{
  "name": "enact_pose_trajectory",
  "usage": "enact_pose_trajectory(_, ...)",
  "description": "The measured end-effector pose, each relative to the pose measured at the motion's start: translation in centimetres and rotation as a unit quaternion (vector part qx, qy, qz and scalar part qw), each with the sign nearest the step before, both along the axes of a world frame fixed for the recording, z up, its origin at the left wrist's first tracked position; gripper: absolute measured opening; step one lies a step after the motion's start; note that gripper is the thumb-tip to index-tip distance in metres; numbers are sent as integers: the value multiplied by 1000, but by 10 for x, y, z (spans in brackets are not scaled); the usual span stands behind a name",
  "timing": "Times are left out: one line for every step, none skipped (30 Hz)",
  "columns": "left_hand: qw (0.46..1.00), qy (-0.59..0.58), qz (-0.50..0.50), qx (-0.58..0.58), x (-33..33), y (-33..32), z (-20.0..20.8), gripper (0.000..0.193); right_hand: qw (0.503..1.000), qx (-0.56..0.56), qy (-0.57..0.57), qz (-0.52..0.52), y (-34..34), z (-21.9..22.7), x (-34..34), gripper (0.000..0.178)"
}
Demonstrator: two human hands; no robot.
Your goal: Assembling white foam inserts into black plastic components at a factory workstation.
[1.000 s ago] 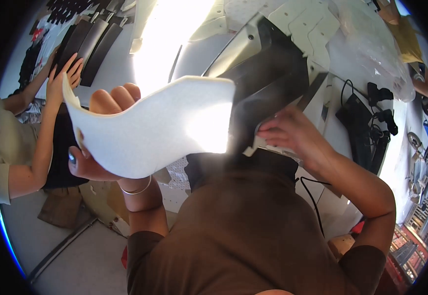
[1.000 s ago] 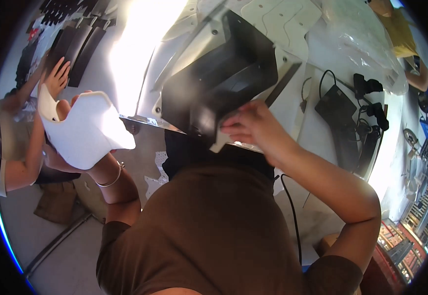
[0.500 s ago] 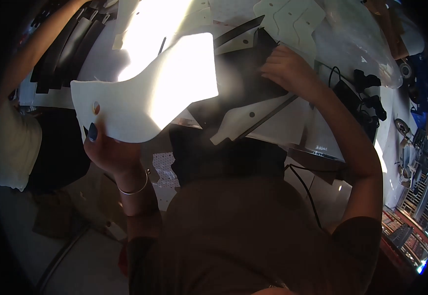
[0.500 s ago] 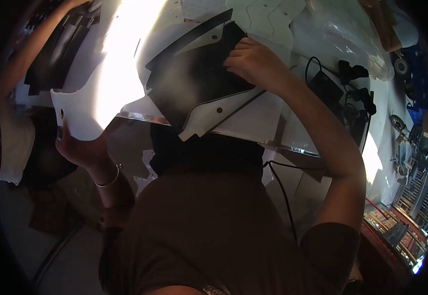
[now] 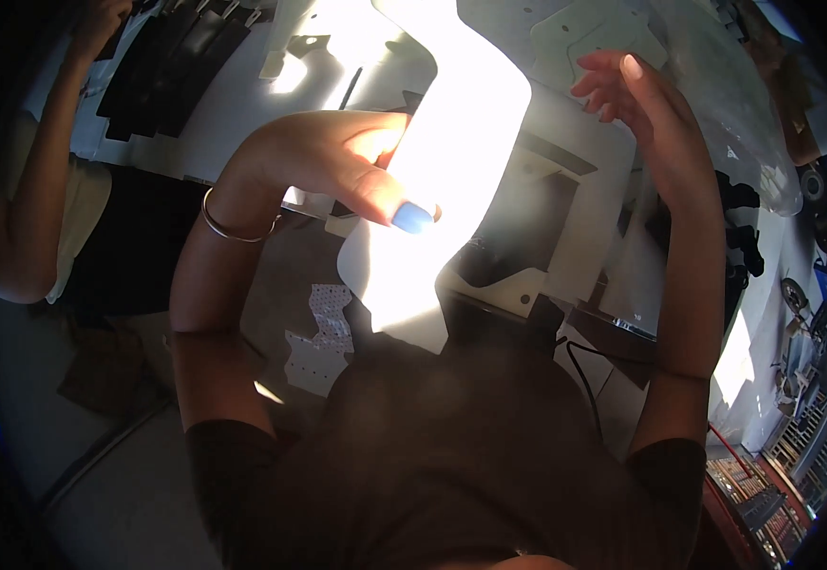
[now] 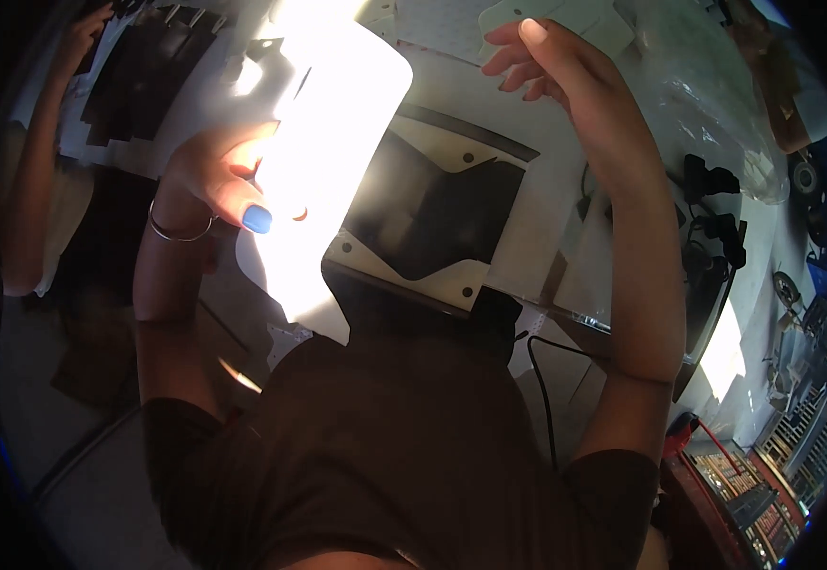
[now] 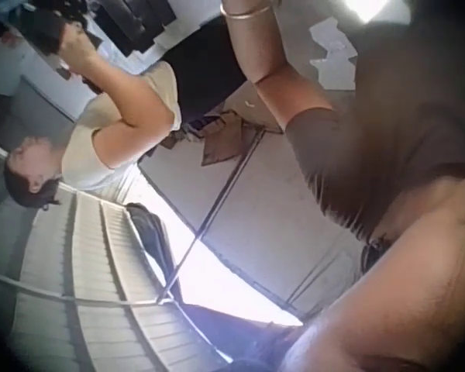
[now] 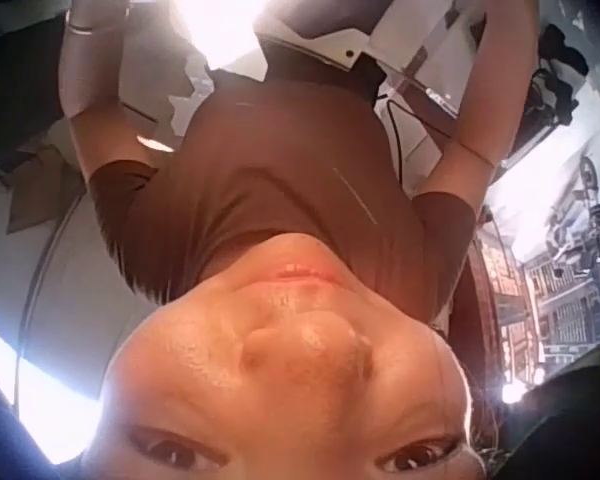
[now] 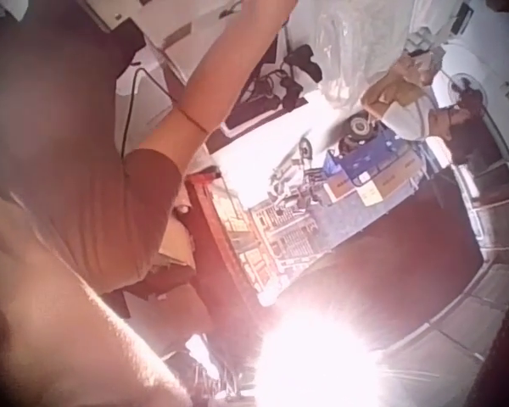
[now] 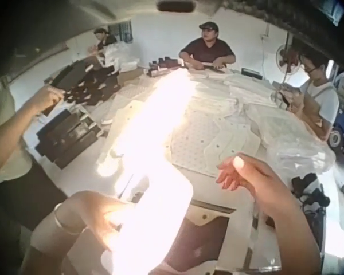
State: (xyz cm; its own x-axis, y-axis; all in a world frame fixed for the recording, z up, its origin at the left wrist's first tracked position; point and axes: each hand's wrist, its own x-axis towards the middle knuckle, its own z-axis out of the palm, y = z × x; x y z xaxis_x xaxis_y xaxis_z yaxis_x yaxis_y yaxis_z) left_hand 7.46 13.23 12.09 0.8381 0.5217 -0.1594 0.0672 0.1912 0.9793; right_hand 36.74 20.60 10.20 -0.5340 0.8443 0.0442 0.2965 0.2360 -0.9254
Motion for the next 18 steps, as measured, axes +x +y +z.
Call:
enact_pose_trajectory(995,70,-66,2,16,10,4,41,992,-106,73,13,8,2,-6,40)
enact_pose_trajectory(984,91,-152,-12,24,16,6,50,967,-206,148,34,16,5,-14,42)
enact_pose_trajectory(960,140,-242,11,32,19,-1,56,969,-194,151,33,20,4,-23,42)
enact_pose_trajectory(943,170,-284,27,39,20,-1,59,956,-242,162,32,23,-2,-29,37)
enact_pose_trajectory(925,201,-321,37,46,13,2,62,940,-293,172,36,25,-5,-31,32)
enact_pose_trajectory(923,204,-324,42,50,9,8,62,941,-288,175,34,29,-3,-28,32)
enact_pose_trajectory(916,219,-333,41,51,6,13,62,950,-228,169,126,33,-5,-27,28)
enact_pose_trajectory(910,234,-341,38,51,5,18,62,948,-168,161,218,38,-7,-25,23)
enact_pose_trajectory(908,235,-345,34,48,6,21,62,947,-171,165,214,46,-6,-20,23)
enact_pose_trajectory(920,215,-328,11,44,7,21,62,952,-99,187,223,55,-3,-9,20)
enact_pose_trajectory(930,192,-313,-13,39,9,21,62,952,-28,205,226,56,5,-2,17)
enact_pose_trajectory(938,192,-289,10,32,7,24,60,961,19,234,149,47,9,7,15)
enact_pose_trajectory(933,189,-308,6,30,10,26,60,924,-170,296,172,17,52,1,27)
enact_pose_trajectory(941,187,-281,-9,25,8,28,60,938,-110,268,192,6,65,1,28)
enact_pose_trajectory(950,187,-251,-24,19,7,27,60,946,-49,236,215,1,74,-1,29)
enact_pose_trajectory(950,164,-265,-13,14,7,25,59,984,7,53,172,1,89,-4,22)
enact_pose_trajectory(948,165,-271,-17,1,4,26,59,984,3,56,167,-8,96,-5,22)
enact_pose_trajectory(972,138,-189,5,-17,-2,28,59,980,48,109,162,-20,101,-5,19)
